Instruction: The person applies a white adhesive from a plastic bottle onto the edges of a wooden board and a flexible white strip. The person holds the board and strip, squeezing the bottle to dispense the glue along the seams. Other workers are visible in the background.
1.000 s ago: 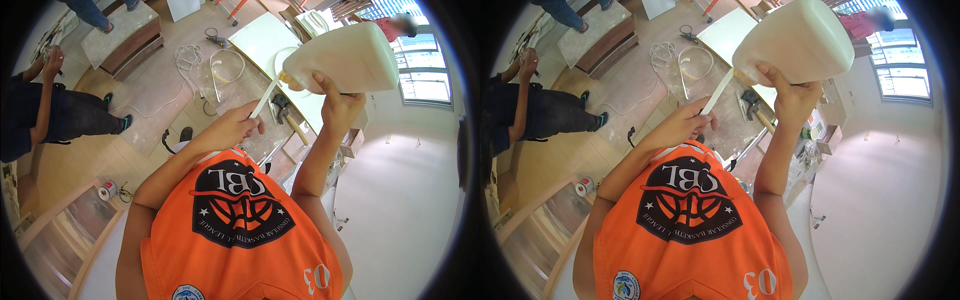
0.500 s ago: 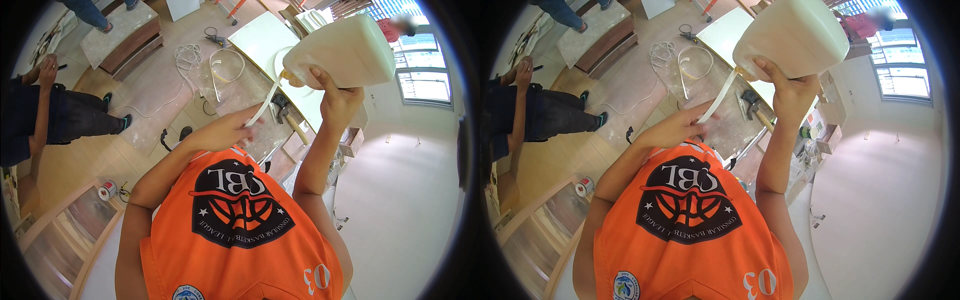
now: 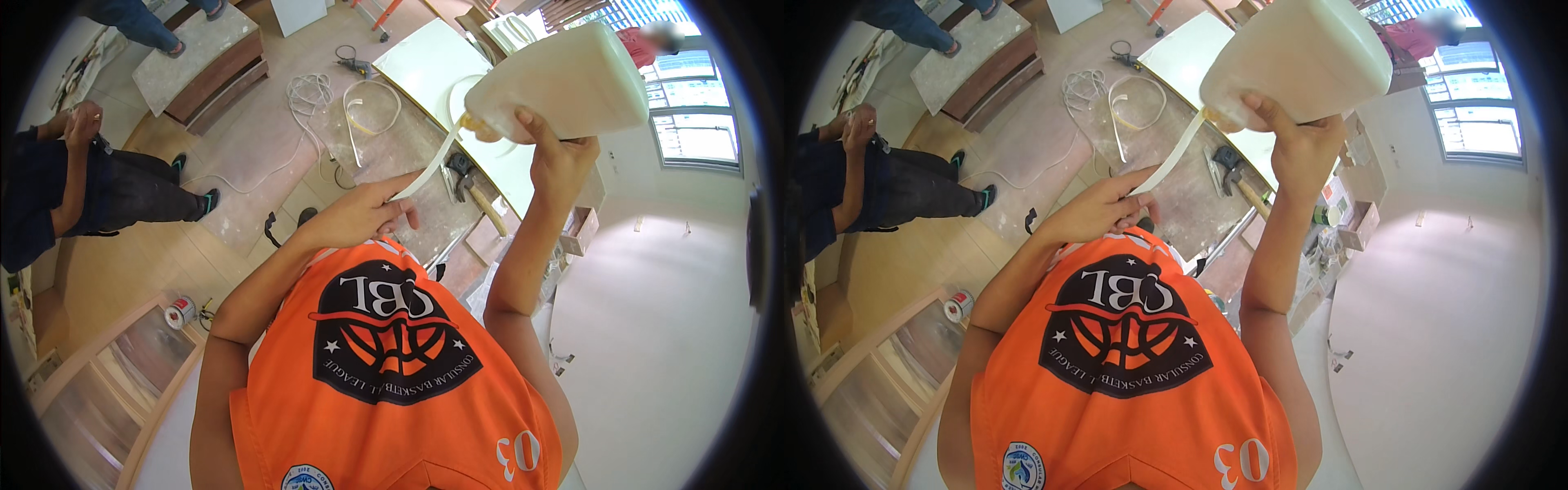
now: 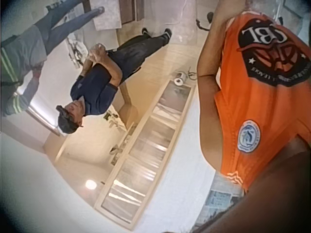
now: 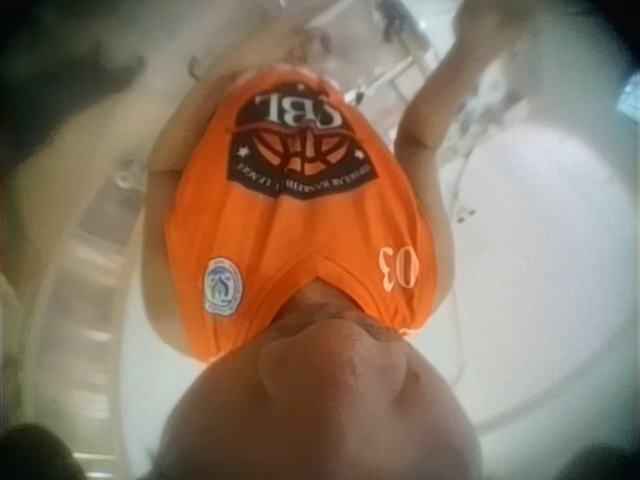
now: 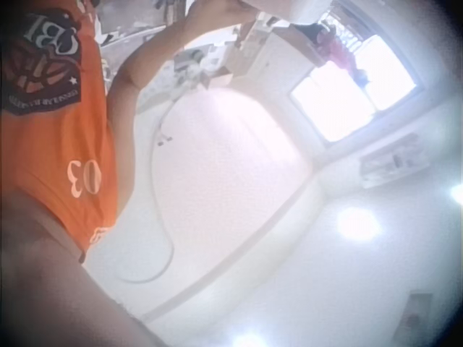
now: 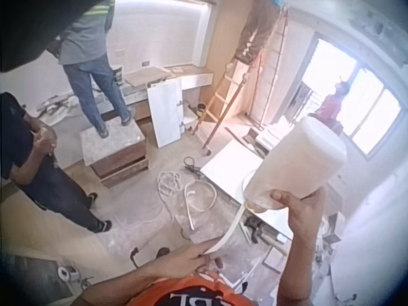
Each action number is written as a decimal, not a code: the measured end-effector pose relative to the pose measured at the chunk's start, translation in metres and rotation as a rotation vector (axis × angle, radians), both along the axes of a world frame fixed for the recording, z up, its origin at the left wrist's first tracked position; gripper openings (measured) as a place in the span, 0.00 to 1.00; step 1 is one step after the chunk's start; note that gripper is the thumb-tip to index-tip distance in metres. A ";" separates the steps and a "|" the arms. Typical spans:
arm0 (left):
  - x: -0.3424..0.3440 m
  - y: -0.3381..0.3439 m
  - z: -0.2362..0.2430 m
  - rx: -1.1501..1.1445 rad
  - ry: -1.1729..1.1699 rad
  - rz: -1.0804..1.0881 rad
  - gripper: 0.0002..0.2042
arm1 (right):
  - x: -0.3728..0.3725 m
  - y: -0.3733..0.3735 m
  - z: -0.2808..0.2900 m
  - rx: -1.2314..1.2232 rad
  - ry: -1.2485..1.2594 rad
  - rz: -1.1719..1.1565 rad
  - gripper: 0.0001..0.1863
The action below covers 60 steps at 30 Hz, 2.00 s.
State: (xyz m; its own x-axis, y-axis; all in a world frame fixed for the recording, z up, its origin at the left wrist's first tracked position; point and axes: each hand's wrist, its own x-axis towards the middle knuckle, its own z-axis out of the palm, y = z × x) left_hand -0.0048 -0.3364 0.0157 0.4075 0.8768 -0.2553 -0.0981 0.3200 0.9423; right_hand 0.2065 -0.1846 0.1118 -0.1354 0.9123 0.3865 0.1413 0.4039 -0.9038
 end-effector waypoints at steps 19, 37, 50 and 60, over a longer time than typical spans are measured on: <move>0.002 0.003 -0.006 -0.037 0.001 0.049 0.24 | -0.002 0.007 0.005 -0.043 -0.080 0.020 0.26; -0.015 0.006 0.004 -0.001 0.034 -0.058 0.32 | -0.019 -0.004 0.003 0.002 -0.094 0.161 0.19; -0.021 0.014 0.001 -0.042 0.066 0.154 0.23 | -0.021 -0.001 0.009 0.023 -0.062 0.060 0.22; -0.015 0.018 0.002 0.007 0.224 0.343 0.24 | -0.025 0.001 0.010 0.105 0.087 -0.008 0.20</move>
State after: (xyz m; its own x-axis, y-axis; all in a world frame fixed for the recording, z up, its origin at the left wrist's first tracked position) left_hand -0.0202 -0.3185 0.0172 0.0257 0.9543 -0.2977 0.0101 0.2975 0.9547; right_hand 0.1816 -0.1835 0.1220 -0.0896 0.8670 0.4902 0.0679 0.4964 -0.8654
